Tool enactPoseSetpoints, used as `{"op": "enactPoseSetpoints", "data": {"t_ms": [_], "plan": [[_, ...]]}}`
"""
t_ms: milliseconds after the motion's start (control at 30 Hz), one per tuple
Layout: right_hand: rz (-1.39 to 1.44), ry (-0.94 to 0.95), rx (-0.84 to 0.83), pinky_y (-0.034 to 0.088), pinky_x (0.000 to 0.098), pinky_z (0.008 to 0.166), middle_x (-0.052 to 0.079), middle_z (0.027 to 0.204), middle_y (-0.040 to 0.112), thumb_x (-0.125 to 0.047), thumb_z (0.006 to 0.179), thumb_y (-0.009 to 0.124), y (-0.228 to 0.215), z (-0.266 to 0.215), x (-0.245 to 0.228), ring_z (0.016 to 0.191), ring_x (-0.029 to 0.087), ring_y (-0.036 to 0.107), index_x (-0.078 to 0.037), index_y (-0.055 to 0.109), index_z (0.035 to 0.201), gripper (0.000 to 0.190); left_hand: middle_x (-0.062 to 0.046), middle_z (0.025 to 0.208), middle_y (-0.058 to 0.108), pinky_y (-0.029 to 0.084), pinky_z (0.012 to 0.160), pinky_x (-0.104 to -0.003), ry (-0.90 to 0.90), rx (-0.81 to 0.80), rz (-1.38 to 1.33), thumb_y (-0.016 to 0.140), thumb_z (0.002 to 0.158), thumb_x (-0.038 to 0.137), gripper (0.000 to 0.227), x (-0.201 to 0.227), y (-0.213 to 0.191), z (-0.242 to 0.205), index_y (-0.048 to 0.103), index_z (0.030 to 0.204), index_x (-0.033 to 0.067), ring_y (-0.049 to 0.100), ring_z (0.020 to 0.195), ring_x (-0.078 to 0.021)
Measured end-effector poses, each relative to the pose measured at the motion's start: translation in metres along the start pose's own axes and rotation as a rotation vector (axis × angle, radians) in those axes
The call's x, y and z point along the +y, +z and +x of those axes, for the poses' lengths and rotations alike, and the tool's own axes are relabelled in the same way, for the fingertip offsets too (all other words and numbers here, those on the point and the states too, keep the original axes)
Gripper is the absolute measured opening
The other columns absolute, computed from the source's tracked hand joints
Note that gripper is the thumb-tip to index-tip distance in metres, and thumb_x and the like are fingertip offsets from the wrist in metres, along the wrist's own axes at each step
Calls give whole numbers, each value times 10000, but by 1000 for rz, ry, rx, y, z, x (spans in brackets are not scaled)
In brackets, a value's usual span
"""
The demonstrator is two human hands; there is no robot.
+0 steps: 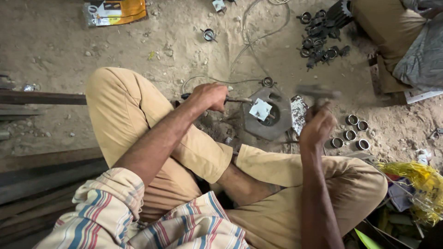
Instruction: The person sits on the ground and uses a hammer to strike a small metal piece placed on an anvil. They repeatedly hit the metal piece, then use pliers to hold and adjust it before continuing to hammer it.
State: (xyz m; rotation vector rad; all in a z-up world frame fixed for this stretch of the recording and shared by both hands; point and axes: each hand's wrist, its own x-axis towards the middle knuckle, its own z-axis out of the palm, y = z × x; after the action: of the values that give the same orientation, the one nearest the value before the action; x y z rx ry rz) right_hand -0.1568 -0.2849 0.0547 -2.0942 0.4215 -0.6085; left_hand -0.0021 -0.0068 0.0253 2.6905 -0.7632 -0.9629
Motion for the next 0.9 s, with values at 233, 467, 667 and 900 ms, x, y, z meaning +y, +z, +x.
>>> {"op": "enactPoseSetpoints", "data": {"t_ms": [233, 467, 667, 900], "plan": [[-204, -394, -80, 418, 374, 613, 83, 820, 592, -392, 1204, 394, -9, 3, -26, 671, 210, 550, -3, 605, 1150, 446, -128, 1050, 768, 597, 813, -465, -17, -15, -35, 804, 727, 223, 315, 1, -3, -1, 778, 1025, 122, 734, 976, -333], [-455, -142, -414, 455, 413, 534, 119, 725, 637, -238, 1092, 564, -6, 4, -26, 562, 230, 569, -28, 635, 998, 241, -127, 1022, 777, 610, 792, -462, -57, -28, -1, 782, 754, 215, 254, 2, -4, 1, 779, 981, 99, 756, 943, -316], [-332, -308, -364, 447, 399, 529, 135, 755, 671, -230, 1114, 541, -6, 1, -23, 567, 221, 581, -40, 640, 1065, 220, -124, 1026, 766, 603, 790, -462, -10, 39, -11, 797, 744, 222, 250, -6, 10, 7, 773, 962, 101, 737, 955, -327], [-366, -291, -277, 487, 484, 700, 170, 824, 675, -189, 1061, 579, -8, -1, -33, 726, 348, 627, -54, 626, 1019, 149, -102, 1067, 762, 598, 827, -446, 36, 85, 25, 809, 748, 253, 281, -7, 7, 5, 781, 994, 119, 727, 1009, -316]]}}
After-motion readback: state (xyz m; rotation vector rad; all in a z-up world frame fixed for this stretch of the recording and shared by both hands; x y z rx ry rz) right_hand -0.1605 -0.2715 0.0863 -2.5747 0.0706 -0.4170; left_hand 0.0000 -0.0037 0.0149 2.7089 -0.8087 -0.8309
